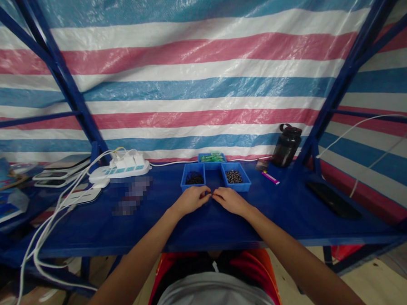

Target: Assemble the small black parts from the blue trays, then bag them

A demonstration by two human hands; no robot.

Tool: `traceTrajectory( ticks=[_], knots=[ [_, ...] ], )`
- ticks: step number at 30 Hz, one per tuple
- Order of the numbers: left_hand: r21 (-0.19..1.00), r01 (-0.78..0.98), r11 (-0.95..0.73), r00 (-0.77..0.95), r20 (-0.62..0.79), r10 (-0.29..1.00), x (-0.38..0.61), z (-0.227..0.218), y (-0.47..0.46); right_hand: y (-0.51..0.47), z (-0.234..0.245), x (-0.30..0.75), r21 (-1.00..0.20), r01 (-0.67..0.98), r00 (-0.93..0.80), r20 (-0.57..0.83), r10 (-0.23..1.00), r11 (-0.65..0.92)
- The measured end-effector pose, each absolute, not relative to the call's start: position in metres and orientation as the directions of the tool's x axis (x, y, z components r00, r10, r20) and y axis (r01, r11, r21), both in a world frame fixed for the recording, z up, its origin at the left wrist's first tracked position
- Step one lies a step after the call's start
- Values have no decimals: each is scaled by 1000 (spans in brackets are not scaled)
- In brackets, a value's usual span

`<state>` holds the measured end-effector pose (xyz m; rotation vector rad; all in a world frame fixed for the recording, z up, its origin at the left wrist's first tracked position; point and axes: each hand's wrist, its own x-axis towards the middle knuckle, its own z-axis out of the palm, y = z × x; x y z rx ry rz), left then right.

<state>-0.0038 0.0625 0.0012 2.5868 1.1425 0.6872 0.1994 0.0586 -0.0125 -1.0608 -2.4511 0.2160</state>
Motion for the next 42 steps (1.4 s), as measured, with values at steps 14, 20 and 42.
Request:
traceTrajectory(
  ticks=[14,20,42],
  knots=[
    [325,696,-640,563,305,768,-5,-2,67,60,-12,199,-451,633,-531,338,777,629],
    [331,711,-620,574,236,784,-4,-1,64,57,-8,199,-453,616,-515,387,764,645],
    [386,611,-691,595,352,722,-1,1,61,57,-9,199,-436,591,-591,339,732,679]
  ],
)
